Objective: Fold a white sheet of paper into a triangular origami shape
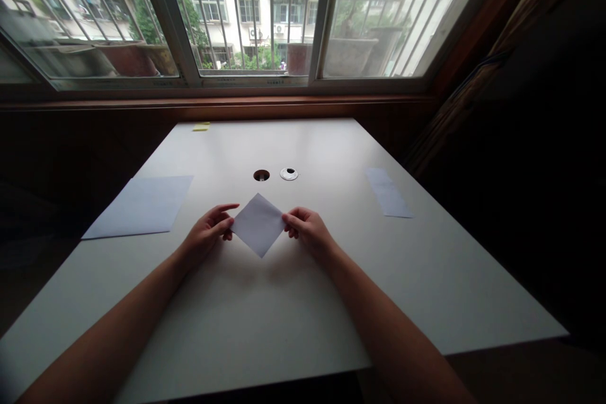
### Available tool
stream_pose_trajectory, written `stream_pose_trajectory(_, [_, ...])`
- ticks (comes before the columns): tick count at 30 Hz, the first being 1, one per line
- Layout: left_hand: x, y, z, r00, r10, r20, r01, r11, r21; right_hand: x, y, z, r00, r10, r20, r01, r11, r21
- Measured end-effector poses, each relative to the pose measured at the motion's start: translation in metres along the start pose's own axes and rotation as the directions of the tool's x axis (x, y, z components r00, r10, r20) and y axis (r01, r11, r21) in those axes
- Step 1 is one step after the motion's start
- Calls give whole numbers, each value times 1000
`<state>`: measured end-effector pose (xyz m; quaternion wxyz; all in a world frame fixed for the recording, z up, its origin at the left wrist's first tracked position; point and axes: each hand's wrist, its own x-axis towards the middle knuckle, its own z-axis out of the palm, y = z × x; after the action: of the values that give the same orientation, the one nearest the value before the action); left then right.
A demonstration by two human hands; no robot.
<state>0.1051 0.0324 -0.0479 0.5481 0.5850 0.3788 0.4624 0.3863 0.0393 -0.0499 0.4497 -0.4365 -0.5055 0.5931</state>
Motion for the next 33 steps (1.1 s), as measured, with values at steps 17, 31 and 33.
stream_pose_trajectory(17, [-4,-4,-1,952,247,180,-298,881,368,-2,4,1,988,-145,49,153,952,-266])
stream_pose_trajectory(31, [-4,0,3,957,111,267,-191,935,298,-15,-6,10,760,-569,313,649,641,-410])
stream_pose_trajectory(33, [-5,-1,4,964,104,246,-173,944,280,-17,-9,10,758,-582,294,650,637,-415])
